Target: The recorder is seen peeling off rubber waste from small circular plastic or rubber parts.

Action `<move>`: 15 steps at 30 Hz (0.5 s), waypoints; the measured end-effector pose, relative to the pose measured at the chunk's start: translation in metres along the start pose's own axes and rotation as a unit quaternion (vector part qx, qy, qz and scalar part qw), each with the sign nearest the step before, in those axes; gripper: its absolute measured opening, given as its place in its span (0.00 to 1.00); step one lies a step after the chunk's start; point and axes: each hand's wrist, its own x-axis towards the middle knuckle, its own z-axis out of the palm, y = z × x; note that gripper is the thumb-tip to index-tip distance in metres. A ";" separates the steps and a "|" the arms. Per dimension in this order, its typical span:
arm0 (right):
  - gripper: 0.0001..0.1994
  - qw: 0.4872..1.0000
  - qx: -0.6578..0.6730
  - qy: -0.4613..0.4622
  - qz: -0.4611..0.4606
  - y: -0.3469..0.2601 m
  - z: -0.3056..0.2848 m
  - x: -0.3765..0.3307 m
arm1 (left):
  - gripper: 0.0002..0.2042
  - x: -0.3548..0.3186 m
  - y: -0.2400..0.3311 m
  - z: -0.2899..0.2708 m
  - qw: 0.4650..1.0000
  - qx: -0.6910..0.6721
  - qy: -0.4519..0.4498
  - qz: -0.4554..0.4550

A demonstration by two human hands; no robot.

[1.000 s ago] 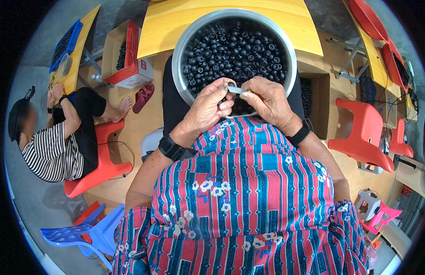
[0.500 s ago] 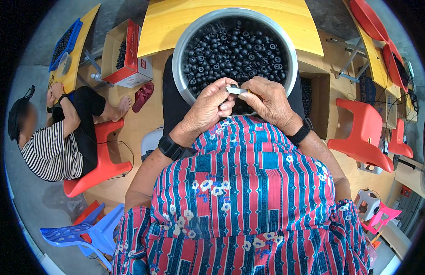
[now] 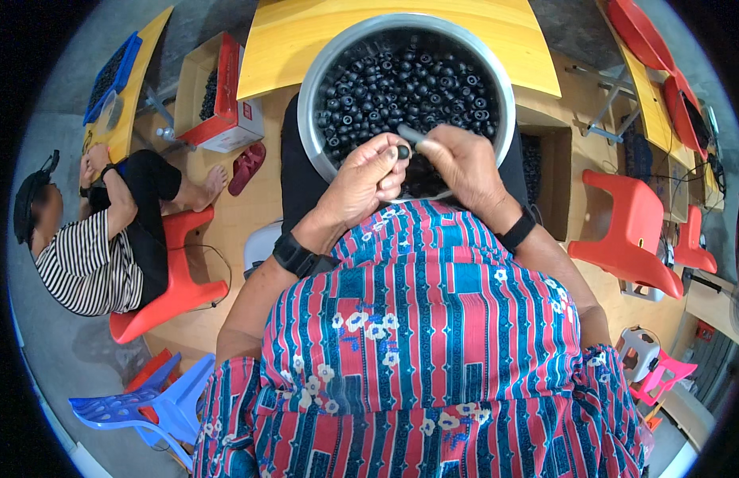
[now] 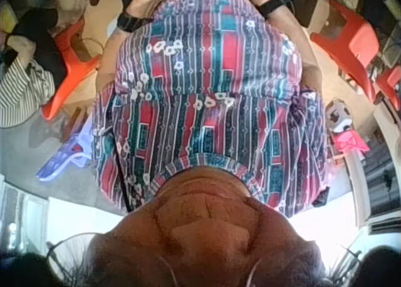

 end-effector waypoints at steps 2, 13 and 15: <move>0.11 0.999 -0.004 0.034 0.030 0.007 -0.006 0.005 | 0.10 -0.001 0.000 0.006 1.000 0.009 -0.002 0.000; 0.14 0.987 0.148 0.035 -0.043 -0.003 0.001 -0.001 | 0.10 -0.003 0.001 0.008 0.999 -0.007 0.036 -0.011; 0.14 0.992 0.119 -0.008 -0.039 -0.010 -0.002 -0.001 | 0.10 -0.001 0.000 0.011 0.999 -0.010 0.047 -0.008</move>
